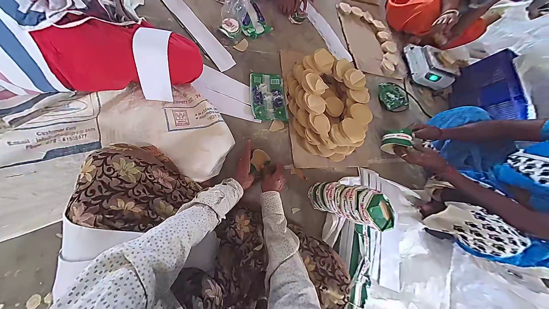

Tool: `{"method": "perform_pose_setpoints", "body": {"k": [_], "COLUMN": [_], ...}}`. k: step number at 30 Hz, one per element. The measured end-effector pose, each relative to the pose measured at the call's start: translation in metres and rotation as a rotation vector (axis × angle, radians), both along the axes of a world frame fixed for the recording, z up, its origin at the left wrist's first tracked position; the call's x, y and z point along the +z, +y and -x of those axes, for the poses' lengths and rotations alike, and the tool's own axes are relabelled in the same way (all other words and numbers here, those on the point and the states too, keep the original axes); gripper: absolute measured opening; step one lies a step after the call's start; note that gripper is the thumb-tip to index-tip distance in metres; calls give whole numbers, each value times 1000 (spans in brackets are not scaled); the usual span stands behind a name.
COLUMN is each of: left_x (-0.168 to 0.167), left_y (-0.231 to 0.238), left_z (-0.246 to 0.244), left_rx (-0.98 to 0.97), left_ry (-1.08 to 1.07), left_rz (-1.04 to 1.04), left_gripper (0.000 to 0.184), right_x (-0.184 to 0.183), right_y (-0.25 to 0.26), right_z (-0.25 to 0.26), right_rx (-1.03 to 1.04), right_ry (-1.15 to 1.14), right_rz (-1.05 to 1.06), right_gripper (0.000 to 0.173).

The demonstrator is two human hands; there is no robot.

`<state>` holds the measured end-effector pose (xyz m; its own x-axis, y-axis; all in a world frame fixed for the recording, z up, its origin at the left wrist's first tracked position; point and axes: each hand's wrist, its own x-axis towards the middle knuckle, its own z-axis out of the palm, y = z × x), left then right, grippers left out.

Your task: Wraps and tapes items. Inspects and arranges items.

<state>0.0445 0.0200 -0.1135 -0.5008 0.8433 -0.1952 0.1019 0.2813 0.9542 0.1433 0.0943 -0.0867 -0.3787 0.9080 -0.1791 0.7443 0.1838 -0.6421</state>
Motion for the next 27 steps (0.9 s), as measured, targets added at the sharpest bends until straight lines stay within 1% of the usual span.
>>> {"method": "perform_pose_setpoints", "body": {"k": [1, 2, 4, 5, 6, 8, 9, 11, 13, 15, 16, 17, 18, 19, 21, 22, 25, 27], "left_x": [-1, -2, -2, -2, 0, 0, -2, -6, -7, -2, 1, 1, 0, 1, 5, 7, -1, -9], "left_y": [1, 3, 3, 3, 3, 0, 0, 0, 0, 0, 1, 2, 2, 2, 4, 4, 3, 3], "left_z": [9, 17, 24, 22, 17, 0, -8, -15, -9, 2, 6, 10, 13, 15, 19, 20, 11, 2], "left_rx": [-74, -143, -225, -201, -133, 51, 115, 165, 128, 39, -1, -23, -36, -59, -98, -99, 30, 82], "left_ry": [-3, -6, 24, 60, 101, 170, 170, 145, 127, 113, 114, 119, 117, 115, 137, 162, 255, 260], "left_rz": [-4, -12, -17, -29, -38, -24, -27, -18, -10, 15, 35, 35, 31, 45, 102, 133, 104, 69], "left_gripper": [110, 110, 111, 109, 107, 98, 94, 85, 89, 93, 93, 92, 90, 87, 84, 83, 82, 75], "right_x": [6, 11, 18, 20, 22, 17, 11, 2, 1, 1, 1, 5, 9, 10, 13, 15, 21, 19], "right_y": [10, 20, 30, 31, 27, 10, -2, -24, -32, -25, -16, -5, 7, 17, 32, 33, 16, -6], "right_z": [5, 10, 17, 18, 19, 18, 17, 15, 11, 9, 10, 14, 19, 26, 37, 40, 40, 40], "right_rx": [-3, 15, 61, 45, -4, -120, -132, -57, 49, 53, 23, 3, -1, 13, 49, 28, -178, -223], "right_ry": [-19, -65, -164, -174, -175, -141, -129, -141, -126, -52, -38, -49, -77, -114, -179, -194, -161, -178], "right_rz": [52, 78, 80, 72, 65, 22, -28, -85, -123, -109, -73, -17, 30, 48, 52, 52, 106, 60], "right_gripper": [49, 50, 42, 41, 40, 37, 35, 30, 25, 24, 31, 44, 52, 53, 44, 42, 41, 37]}}
